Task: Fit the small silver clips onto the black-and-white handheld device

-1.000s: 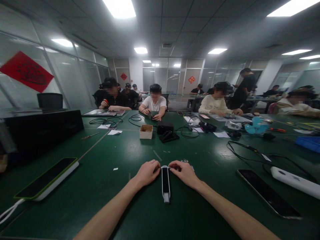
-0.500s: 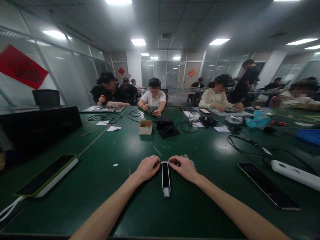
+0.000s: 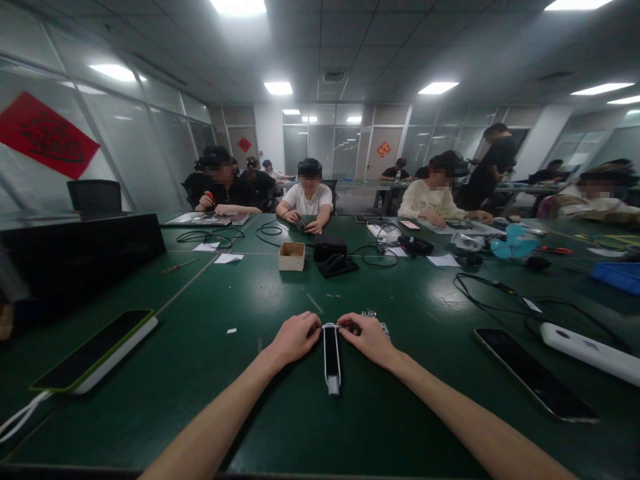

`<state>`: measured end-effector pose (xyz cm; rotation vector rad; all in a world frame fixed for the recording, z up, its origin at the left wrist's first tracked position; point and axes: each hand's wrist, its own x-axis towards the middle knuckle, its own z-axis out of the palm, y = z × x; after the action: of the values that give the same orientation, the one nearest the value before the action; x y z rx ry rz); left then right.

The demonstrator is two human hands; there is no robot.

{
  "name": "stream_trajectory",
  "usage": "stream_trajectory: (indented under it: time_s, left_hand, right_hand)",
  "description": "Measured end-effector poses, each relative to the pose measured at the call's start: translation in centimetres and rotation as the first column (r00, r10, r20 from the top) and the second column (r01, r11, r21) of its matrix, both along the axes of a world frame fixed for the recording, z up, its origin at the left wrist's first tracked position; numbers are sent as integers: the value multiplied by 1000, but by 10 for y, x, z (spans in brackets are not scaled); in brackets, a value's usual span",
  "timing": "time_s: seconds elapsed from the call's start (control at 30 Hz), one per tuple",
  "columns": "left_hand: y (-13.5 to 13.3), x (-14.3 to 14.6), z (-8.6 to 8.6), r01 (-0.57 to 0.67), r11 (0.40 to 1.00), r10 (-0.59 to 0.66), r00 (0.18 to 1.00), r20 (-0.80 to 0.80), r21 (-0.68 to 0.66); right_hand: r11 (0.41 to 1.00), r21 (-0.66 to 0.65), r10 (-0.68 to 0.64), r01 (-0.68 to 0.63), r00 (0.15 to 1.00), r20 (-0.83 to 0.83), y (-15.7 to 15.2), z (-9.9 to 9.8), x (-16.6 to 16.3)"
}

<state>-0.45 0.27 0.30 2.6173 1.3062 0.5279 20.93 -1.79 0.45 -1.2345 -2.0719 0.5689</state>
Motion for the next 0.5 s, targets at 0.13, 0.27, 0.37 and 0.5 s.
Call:
stream_trajectory:
  time_s: [0.13, 0.27, 0.37, 0.5]
  left_hand:
    - [0, 0, -1, 11, 1000, -11, 1000, 8, 8]
    - [0, 0, -2, 3, 1000, -3, 1000, 9, 3]
    - [0, 0, -1, 3, 1000, -3, 1000, 3, 0]
    - [0, -1, 0, 9, 1000, -9, 1000, 6, 14]
  right_hand:
    - [1000, 1, 23, -23, 1000, -8, 0, -1, 0]
    - [1000, -7, 9, -9, 1000, -6, 2, -4, -1]
    - [1000, -6, 14, -14, 1000, 2, 3, -4, 0]
    - [997, 81, -2, -4, 997, 79, 3, 6, 11]
